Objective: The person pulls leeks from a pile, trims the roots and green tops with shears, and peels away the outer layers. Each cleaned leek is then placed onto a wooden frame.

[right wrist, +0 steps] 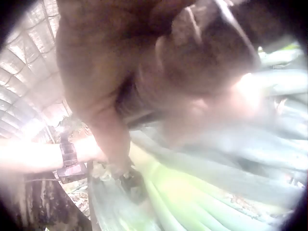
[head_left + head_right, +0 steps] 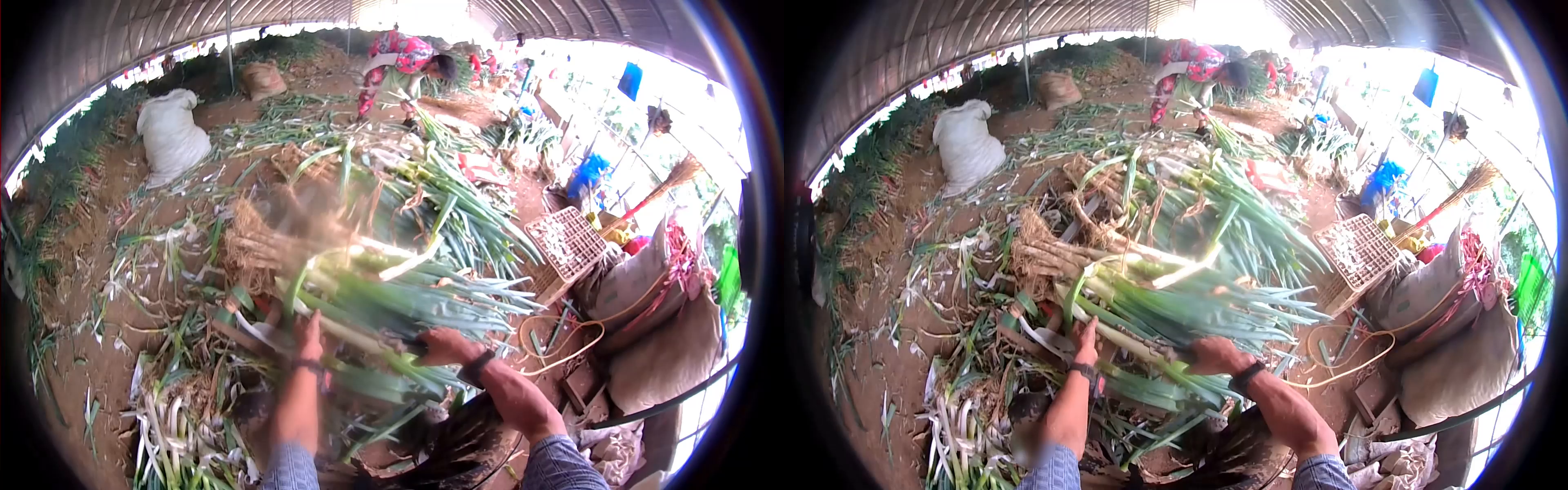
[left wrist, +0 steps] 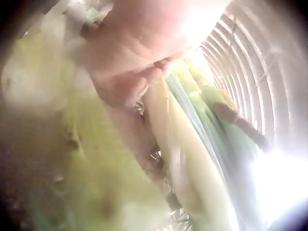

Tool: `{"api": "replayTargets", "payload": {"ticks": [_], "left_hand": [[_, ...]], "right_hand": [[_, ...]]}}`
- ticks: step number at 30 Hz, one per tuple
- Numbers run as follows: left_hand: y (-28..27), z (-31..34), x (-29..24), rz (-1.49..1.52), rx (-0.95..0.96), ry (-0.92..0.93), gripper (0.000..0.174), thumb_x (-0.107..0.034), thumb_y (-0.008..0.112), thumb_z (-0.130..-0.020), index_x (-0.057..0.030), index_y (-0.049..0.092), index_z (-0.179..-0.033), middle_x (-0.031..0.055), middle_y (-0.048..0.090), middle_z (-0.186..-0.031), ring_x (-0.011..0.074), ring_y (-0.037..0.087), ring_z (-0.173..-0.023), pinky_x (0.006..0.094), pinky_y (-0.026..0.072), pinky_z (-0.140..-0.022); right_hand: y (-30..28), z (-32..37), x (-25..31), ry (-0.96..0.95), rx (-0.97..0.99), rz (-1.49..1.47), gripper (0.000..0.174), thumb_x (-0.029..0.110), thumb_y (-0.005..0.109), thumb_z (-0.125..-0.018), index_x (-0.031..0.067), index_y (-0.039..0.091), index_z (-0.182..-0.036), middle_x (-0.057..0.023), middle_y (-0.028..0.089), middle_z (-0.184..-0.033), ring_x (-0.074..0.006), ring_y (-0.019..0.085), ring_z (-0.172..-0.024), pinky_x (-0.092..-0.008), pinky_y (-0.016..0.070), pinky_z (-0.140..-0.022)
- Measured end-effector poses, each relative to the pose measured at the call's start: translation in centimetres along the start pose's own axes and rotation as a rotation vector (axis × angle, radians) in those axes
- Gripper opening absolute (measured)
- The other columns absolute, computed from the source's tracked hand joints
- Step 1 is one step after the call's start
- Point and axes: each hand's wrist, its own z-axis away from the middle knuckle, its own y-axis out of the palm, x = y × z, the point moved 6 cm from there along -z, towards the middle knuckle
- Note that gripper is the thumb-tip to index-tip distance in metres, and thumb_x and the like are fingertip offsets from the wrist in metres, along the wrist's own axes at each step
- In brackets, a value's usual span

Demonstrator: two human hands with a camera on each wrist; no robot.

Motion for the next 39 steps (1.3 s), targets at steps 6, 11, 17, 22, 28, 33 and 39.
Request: {"api": "replayTargets", "payload": {"ticks": [6, 11, 17, 22, 28, 33, 39], "left_hand": [[2.0, 2.2, 2.2, -0.116, 0.293, 0.102, 0.033, -0.034, 0.066, -0.094, -0.0144, 0.058, -0.12, 0.0033, 0.062, -0.096, 0.0135, 0.059, -0.078, 0.0304, 0.0517, -0.064], [2.4, 3.5, 3.6, 0.073, 0.45, 0.08, 0.055, -0.055, 0.042, -0.101, -0.0136, 0.046, -0.136, 0.0059, 0.057, -0.122, 0.0201, 0.054, -0.111, 0.0389, 0.0467, -0.09], [3.2, 5.7, 1.4, 0.237, 0.577, -0.054, 0.068, -0.065, 0.035, -0.1, -0.0129, 0.041, -0.143, 0.0057, 0.057, -0.131, 0.0215, 0.059, -0.115, 0.0409, 0.0504, -0.096], [2.5, 7.3, 1.5, 0.204, 0.491, -0.076, 0.057, -0.061, 0.039, -0.1, -0.0139, 0.048, -0.131, 0.0035, 0.062, -0.116, 0.0196, 0.063, -0.103, 0.0376, 0.0542, -0.08], [3.5, 11.2, -2.1, 0.216, 0.499, -0.089, 0.056, -0.063, 0.04, -0.099, -0.013, 0.054, -0.12, 0.003, 0.066, -0.098, 0.0171, 0.067, -0.086, 0.033, 0.0521, -0.058], [3.8, 11.6, -2.6, 0.234, 0.418, -0.157, 0.053, -0.059, 0.036, -0.101, -0.0124, 0.057, -0.114, 0.0028, 0.069, -0.091, 0.0165, 0.068, -0.076, 0.031, 0.0504, -0.053], [3.8, 10.5, -1.7, 0.213, 0.455, -0.236, 0.046, -0.054, 0.037, -0.102, -0.0136, 0.058, -0.111, 0.0022, 0.068, -0.088, 0.0164, 0.067, -0.072, 0.0304, 0.0499, -0.052]], "right_hand": [[-3.0, 1.9, 2.6, -0.109, -0.067, -0.082, 0.047, 0.05, 0.068, -0.081, 0.0102, 0.07, -0.106, -0.0167, 0.071, -0.094, -0.0359, 0.066, -0.086, -0.0459, 0.0526, -0.077], [-0.7, 1.4, 1.6, -0.186, -0.152, -0.057, 0.04, 0.049, 0.059, -0.087, 0.0139, 0.073, -0.103, -0.0186, 0.07, -0.091, -0.0388, 0.067, -0.082, -0.0468, 0.0535, -0.076], [-1.6, 2.1, 2.7, -0.064, -0.176, 0.056, 0.044, 0.05, 0.065, -0.083, 0.0122, 0.072, -0.103, -0.0168, 0.071, -0.09, -0.0353, 0.068, -0.081, -0.0454, 0.0552, -0.072], [-1.7, 2.2, 3.3, -0.085, -0.229, -0.021, 0.043, 0.047, 0.073, -0.075, 0.0107, 0.071, -0.1, -0.0157, 0.071, -0.086, -0.0354, 0.068, -0.082, -0.0458, 0.0542, -0.073], [-2.3, 1.7, 4.8, -0.161, -0.325, -0.064, 0.041, 0.044, 0.075, -0.075, 0.0091, 0.069, -0.096, -0.0151, 0.07, -0.083, -0.036, 0.067, -0.08, -0.0459, 0.053, -0.071], [-4.0, 1.3, 7.8, -0.119, -0.316, -0.077, 0.042, 0.045, 0.074, -0.076, 0.0092, 0.069, -0.097, -0.0155, 0.071, -0.087, -0.0363, 0.067, -0.082, -0.0461, 0.0533, -0.073], [-1.7, -0.5, 6.6, -0.084, -0.191, -0.015, 0.041, 0.043, 0.076, -0.075, 0.0093, 0.069, -0.097, -0.0159, 0.07, -0.085, -0.0361, 0.068, -0.083, -0.0455, 0.0537, -0.074]]}}
